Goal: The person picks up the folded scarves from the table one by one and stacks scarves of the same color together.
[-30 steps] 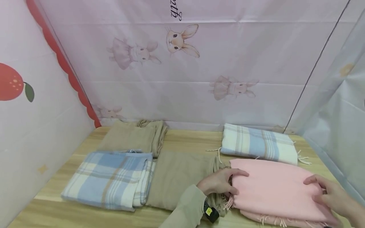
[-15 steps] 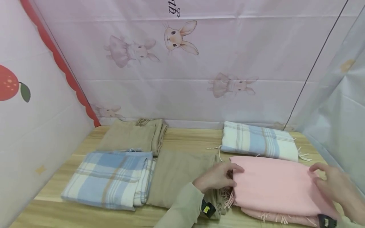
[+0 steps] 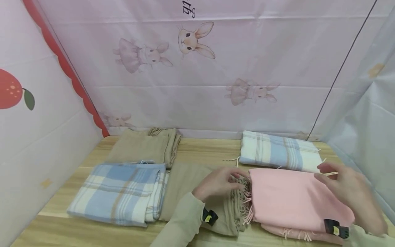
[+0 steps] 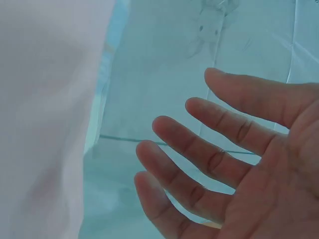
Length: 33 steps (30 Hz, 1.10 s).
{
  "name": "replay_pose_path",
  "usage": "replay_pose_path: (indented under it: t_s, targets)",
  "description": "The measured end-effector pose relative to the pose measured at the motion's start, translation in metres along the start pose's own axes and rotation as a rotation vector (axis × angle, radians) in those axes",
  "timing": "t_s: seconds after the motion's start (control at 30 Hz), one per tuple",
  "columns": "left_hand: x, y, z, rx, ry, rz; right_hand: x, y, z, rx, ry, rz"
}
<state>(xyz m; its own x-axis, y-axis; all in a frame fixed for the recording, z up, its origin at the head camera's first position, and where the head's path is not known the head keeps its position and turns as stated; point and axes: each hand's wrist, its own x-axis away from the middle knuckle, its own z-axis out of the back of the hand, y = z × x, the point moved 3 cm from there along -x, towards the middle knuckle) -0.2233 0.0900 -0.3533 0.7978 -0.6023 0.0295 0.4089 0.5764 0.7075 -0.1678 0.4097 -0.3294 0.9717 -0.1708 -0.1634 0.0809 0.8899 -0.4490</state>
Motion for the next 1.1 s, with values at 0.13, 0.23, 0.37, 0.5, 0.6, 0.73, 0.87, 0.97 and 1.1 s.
replay_pose_path:
  t_s: [0.13, 0.23, 0.37, 0.5, 0.6, 0.73, 0.87, 0.97, 1.1]
  targets:
    - [0.006, -0.008, 0.009, 0.044, 0.028, 0.015, -0.002, -0.010, 0.000, -0.032, -0.016, 0.095]
    - [0.008, -0.014, 0.013, 0.062, 0.043, -0.001, -0.005, -0.017, -0.004, -0.067, -0.074, 0.115]
    - [0.011, -0.019, 0.018, 0.058, 0.053, -0.023, -0.009, -0.026, -0.010, -0.105, -0.128, 0.129]
    - [0.014, -0.023, 0.023, 0.036, 0.061, -0.013, -0.010, -0.034, -0.014, -0.126, -0.165, 0.140]
    - [0.017, -0.026, 0.026, 0.024, 0.064, -0.004, -0.010, -0.039, -0.015, -0.132, -0.177, 0.160]
    - [0.021, -0.031, 0.030, 0.033, 0.070, 0.004, -0.010, -0.046, -0.016, -0.176, -0.183, 0.190]
    - [0.023, -0.034, 0.033, 0.045, 0.074, 0.009, -0.009, -0.053, -0.018, -0.228, -0.188, 0.204]
    - [0.024, -0.036, 0.034, 0.046, 0.073, 0.007, -0.008, -0.057, -0.020, -0.256, -0.207, 0.204]
    - [0.025, -0.037, 0.035, 0.030, 0.076, 0.013, -0.010, -0.062, -0.018, -0.287, -0.235, 0.204]
